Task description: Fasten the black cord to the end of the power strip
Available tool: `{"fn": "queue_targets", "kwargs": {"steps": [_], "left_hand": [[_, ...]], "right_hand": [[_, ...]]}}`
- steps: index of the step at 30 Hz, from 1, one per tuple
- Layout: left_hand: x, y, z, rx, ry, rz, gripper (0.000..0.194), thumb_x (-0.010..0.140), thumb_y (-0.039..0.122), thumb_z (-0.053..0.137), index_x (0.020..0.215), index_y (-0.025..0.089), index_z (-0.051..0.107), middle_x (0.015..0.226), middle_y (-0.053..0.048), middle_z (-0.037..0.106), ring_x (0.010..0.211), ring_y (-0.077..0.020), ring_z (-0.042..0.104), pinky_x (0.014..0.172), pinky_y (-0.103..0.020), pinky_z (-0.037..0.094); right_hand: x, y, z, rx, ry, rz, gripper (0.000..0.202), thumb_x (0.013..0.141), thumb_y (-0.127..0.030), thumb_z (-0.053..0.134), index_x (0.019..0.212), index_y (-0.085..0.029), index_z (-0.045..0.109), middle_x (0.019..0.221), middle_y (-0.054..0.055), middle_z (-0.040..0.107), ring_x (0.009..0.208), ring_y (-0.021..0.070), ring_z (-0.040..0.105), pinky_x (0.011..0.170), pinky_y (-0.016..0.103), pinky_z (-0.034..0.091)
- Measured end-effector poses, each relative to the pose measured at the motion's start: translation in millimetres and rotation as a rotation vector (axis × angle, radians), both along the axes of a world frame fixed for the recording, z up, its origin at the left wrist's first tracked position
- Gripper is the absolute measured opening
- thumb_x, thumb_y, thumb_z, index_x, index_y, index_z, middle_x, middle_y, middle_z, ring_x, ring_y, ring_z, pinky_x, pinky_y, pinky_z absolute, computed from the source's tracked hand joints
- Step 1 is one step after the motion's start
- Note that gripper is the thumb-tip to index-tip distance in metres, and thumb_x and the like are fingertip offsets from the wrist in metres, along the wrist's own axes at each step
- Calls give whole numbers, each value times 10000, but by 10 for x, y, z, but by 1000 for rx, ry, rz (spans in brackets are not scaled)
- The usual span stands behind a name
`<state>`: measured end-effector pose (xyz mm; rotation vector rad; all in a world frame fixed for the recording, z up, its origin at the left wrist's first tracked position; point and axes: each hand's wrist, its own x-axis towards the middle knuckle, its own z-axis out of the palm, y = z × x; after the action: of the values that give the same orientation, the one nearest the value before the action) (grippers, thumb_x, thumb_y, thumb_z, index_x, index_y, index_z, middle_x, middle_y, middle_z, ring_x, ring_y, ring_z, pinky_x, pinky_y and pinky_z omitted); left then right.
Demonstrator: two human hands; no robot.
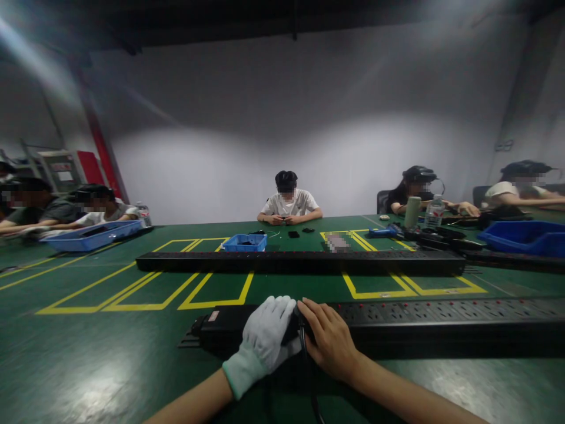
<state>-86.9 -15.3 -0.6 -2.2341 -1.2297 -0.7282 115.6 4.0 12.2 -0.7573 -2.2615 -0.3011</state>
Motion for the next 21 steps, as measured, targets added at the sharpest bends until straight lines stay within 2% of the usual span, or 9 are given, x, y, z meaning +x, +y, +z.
{"fn": "queue_targets", "kwargs": {"steps": [2,5,10,14,21], "left_hand": [[60,-14,-80,58,-18,-12,664,882,469,470,1422,137,271,1345,-173,482,1258,-313,434,1055,-498,364],[67,-11,-117,80,-14,-31,695,878,453,480,1439,121,238,1345,-181,479,1262,-318,430,1047,-503,385],[16,-12,-71,94,9,-54,693,880,432,483,1446,125,227,1351,-172,479,1262,-311,431,1047,-497,389],[-13,-7,-25,117,40,-65,645,891,422,480,1421,107,290,1344,-162,492,1249,-291,448,1052,-465,383],[-100,59,136,-13,181,12,662,873,623,423,1339,152,448,1267,-146,554,1138,-300,530,977,-474,425]], "right_hand": [[-7,-15,-10,-6,-22,-16,485,853,-208,479,1332,-151,424,1307,135,530,1073,274,546,925,447,462],[-6,-18,-1,-17,-33,-30,492,852,-210,468,1339,-156,420,1318,129,521,1081,269,539,936,437,454],[3,-10,-14,-18,-49,-30,507,854,-210,474,1355,-160,412,1343,134,496,1094,265,531,941,425,446],[2,-2,-33,-20,-68,-30,534,847,-212,490,1369,-149,398,1343,142,492,1086,268,529,934,426,447],[-2,13,-43,-31,-84,-27,545,851,-209,484,1381,-137,382,1367,148,462,1111,276,506,945,434,434]]}}
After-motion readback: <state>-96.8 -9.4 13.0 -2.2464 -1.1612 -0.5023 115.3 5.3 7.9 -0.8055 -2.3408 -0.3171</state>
